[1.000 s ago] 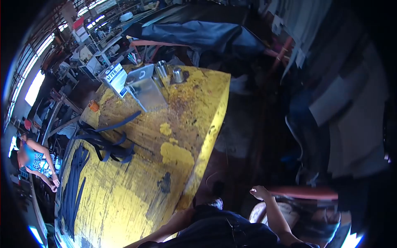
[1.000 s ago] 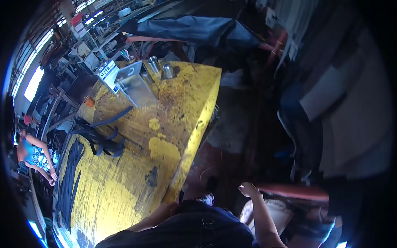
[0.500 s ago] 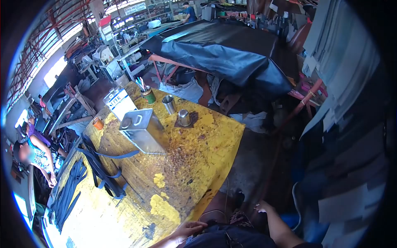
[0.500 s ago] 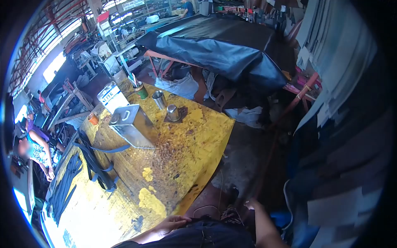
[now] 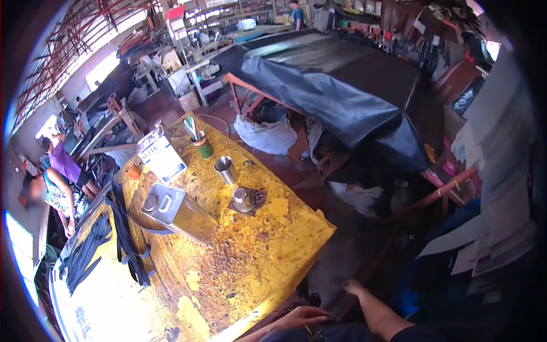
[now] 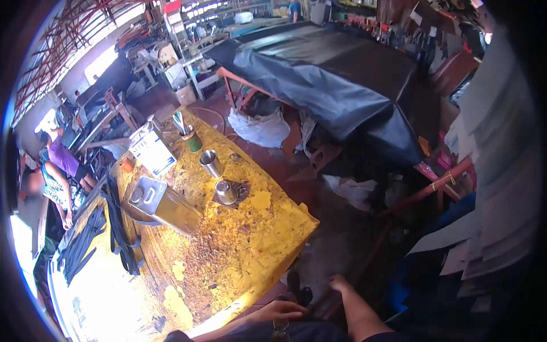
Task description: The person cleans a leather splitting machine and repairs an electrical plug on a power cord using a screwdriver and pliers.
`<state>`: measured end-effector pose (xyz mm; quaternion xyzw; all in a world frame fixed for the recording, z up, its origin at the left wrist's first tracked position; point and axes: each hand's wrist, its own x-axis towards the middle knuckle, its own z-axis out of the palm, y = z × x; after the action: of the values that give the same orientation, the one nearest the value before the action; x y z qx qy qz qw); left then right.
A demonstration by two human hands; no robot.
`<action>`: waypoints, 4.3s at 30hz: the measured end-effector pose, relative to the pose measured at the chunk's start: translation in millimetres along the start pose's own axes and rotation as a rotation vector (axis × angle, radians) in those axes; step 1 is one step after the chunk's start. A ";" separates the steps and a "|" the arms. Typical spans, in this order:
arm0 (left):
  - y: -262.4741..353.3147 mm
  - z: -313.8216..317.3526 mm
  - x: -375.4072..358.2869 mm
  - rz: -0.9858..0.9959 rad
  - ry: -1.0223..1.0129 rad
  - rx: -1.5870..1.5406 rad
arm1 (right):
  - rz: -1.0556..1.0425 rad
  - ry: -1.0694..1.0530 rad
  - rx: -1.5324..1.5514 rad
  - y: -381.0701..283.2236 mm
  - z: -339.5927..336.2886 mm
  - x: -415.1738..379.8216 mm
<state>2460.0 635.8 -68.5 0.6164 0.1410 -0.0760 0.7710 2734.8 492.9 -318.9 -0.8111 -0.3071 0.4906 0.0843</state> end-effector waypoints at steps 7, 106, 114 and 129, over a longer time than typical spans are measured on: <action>66.4 -38.9 69.9 -0.228 0.007 0.025 | 0.063 0.031 0.162 86.6 -34.4 37.6; 327.5 -1546.2 150.7 0.103 0.650 -0.338 | -0.725 -0.412 -0.887 -1489.6 -364.9 1124.6; 300.8 -1673.3 82.2 -0.036 1.047 -0.253 | -0.480 -0.382 -0.499 -1483.7 -331.8 1172.5; 274.4 -1818.1 -107.7 0.349 1.657 -0.606 | -0.827 -0.614 -0.899 -2009.7 -71.9 1251.3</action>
<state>2212.7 2459.4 -144.5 0.2561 0.5703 0.5515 0.5522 2373.8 2833.7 -333.1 -0.4075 -0.7757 0.4505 -0.1711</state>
